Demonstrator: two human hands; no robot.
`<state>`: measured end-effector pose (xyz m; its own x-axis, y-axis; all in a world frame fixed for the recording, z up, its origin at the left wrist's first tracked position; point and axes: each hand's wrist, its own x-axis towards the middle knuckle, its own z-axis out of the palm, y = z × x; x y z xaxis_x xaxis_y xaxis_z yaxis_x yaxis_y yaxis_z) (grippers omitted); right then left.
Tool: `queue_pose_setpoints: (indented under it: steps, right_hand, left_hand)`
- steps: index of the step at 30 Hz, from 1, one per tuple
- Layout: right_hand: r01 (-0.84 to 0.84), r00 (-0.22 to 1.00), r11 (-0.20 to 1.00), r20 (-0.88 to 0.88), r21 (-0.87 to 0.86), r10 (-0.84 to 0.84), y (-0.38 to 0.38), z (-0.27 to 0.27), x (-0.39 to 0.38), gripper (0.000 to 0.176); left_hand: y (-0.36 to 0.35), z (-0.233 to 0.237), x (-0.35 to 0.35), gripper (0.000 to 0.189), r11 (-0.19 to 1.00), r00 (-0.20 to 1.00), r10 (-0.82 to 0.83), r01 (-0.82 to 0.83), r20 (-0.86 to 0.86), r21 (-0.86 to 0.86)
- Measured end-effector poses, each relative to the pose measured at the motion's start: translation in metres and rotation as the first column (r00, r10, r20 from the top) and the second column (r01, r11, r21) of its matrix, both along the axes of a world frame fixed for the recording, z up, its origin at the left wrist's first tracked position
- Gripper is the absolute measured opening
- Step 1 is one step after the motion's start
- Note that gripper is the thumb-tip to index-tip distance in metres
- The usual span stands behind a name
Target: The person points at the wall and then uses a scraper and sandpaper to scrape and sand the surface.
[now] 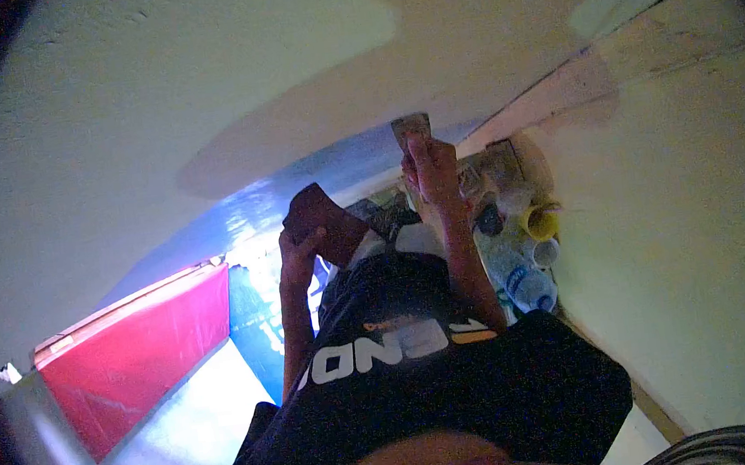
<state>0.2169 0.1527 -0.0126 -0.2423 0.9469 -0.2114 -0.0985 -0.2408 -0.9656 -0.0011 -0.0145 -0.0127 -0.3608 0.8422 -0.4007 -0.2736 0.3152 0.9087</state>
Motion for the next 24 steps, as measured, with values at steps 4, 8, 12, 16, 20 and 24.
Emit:
queue_pose_setpoints:
  steps: [4, 8, 12, 16, 20, 24]
  right_hand:
    - [-0.026, 1.0, 0.999, -0.009, -0.039, 0.026, 0.002, 0.005, 0.004, 0.048]
    - [-0.01, 1.0, 0.991, -0.021, -0.13, 0.007, 0.002, 0.019, 0.003, 0.047]
    - [0.011, 0.999, 0.999, -0.038, -0.042, -0.013, 0.005, 0.016, -0.004, 0.047]
    - [-0.015, 0.998, 1.0, -0.056, 0.006, 0.016, 0.005, 0.014, -0.002, 0.047]
    - [-0.039, 0.998, 0.999, -0.052, -0.031, 0.037, 0.004, 0.007, -0.004, 0.048]
    - [-0.03, 0.999, 0.999, -0.019, 0.018, 0.031, 0.001, 0.009, -0.003, 0.051]
  left_hand:
    - [0.005, 0.015, 0.01, 0.043, 0.999, 0.995, -0.044, 0.045, -0.085, 0.007]
    - [-0.002, 0.008, 0.004, 0.047, 0.999, 0.998, -0.044, 0.044, -0.041, -0.001]
    - [0.003, 0.007, 0.003, 0.047, 0.999, 0.998, -0.042, 0.043, -0.039, 0.03]
    - [0.005, 0.017, 0.007, 0.043, 0.999, 0.998, -0.033, 0.035, -0.059, 0.023]
    - [-0.005, -0.001, -0.003, 0.041, 0.993, 0.993, -0.095, 0.089, -0.075, -0.075]
    - [-0.004, 0.011, 0.008, 0.044, 1.0, 0.999, -0.01, 0.01, -0.051, -0.008]
